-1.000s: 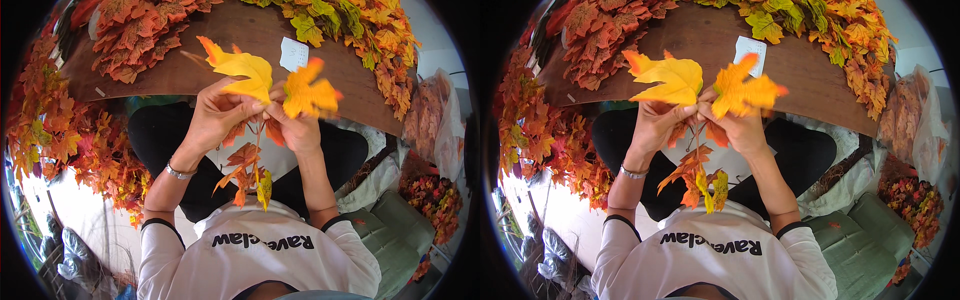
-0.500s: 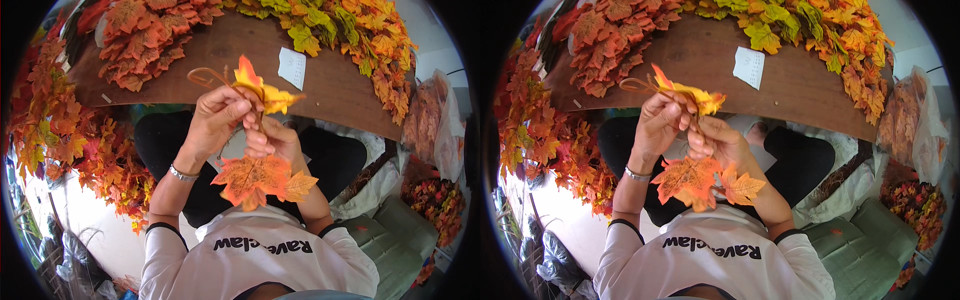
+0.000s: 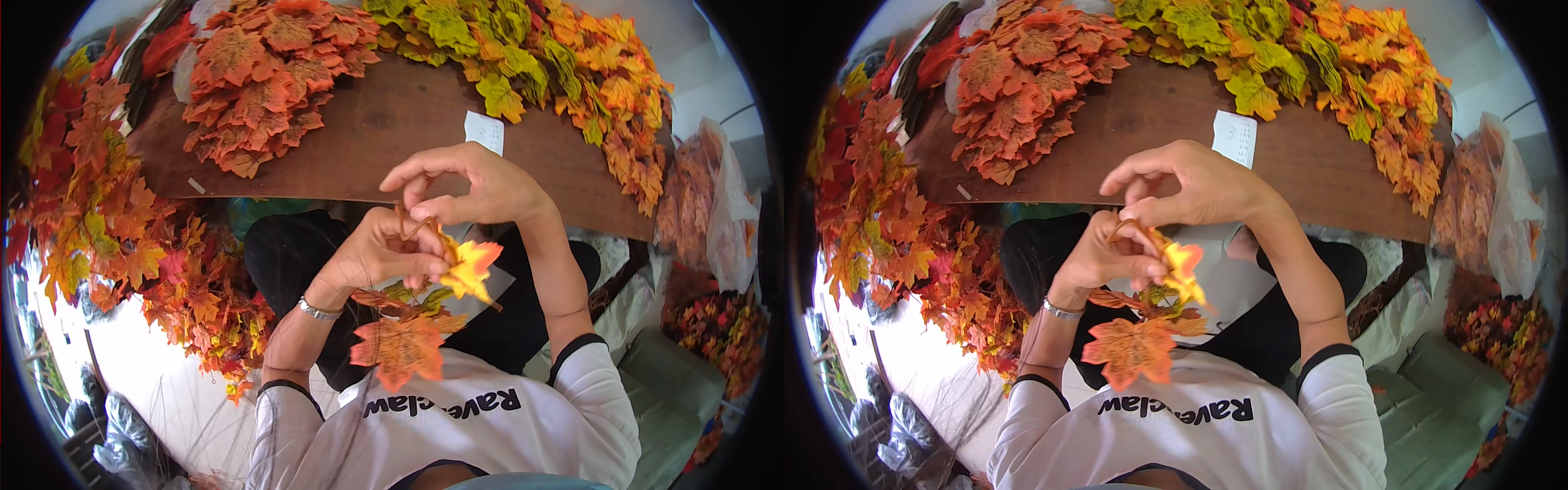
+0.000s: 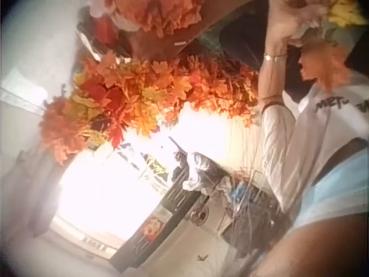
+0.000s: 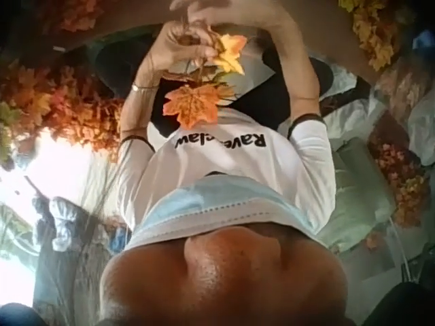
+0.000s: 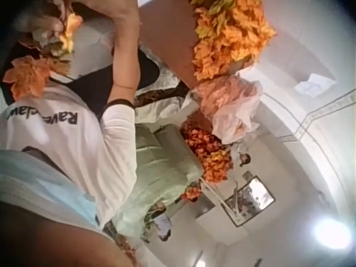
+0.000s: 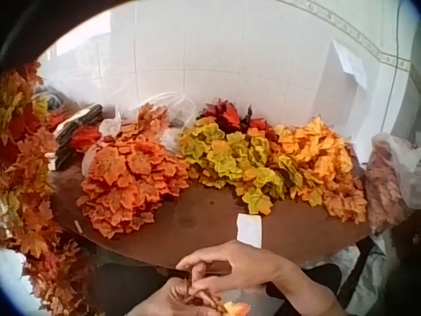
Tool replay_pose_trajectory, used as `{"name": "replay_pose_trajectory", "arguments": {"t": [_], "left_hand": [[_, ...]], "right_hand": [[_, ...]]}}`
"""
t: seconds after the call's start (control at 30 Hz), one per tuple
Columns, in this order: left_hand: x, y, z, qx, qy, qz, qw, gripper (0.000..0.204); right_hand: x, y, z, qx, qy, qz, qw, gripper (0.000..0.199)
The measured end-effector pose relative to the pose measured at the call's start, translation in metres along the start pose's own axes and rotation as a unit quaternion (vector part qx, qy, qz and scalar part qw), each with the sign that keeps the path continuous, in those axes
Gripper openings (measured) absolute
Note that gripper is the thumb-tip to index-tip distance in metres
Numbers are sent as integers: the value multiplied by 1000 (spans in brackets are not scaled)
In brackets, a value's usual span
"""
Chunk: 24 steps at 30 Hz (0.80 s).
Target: Attaching artificial autumn leaves to a vine or branch-like structure.
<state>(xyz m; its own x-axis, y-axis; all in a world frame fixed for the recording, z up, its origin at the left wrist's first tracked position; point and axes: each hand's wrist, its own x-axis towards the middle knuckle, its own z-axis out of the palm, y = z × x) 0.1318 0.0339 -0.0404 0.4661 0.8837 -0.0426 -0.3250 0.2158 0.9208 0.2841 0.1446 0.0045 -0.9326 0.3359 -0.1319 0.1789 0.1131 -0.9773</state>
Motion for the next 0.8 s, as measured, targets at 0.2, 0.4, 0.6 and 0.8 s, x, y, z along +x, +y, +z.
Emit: {"name": "replay_pose_trajectory", "arguments": {"t": [0.2, 0.4, 0.6, 0.8], "left_hand": [[-25, -6, -16, -154, -196, -70, 966, 14], [-41, 0, 3, -176, -185, -147, 956, 15], [-64, 23, -12, -101, -13, -24, 995, 16], [-53, 43, -14, -46, 77, 27, 996, 25]], "right_hand": [[-22, 32, 42, 237, 4, -177, 955, 37], [-20, 39, 59, -6, 14, -166, 986, 24], [-35, 47, 58, 218, -15, -154, 964, 17], [-84, 20, 36, 271, 106, -80, 953, 31]]}}
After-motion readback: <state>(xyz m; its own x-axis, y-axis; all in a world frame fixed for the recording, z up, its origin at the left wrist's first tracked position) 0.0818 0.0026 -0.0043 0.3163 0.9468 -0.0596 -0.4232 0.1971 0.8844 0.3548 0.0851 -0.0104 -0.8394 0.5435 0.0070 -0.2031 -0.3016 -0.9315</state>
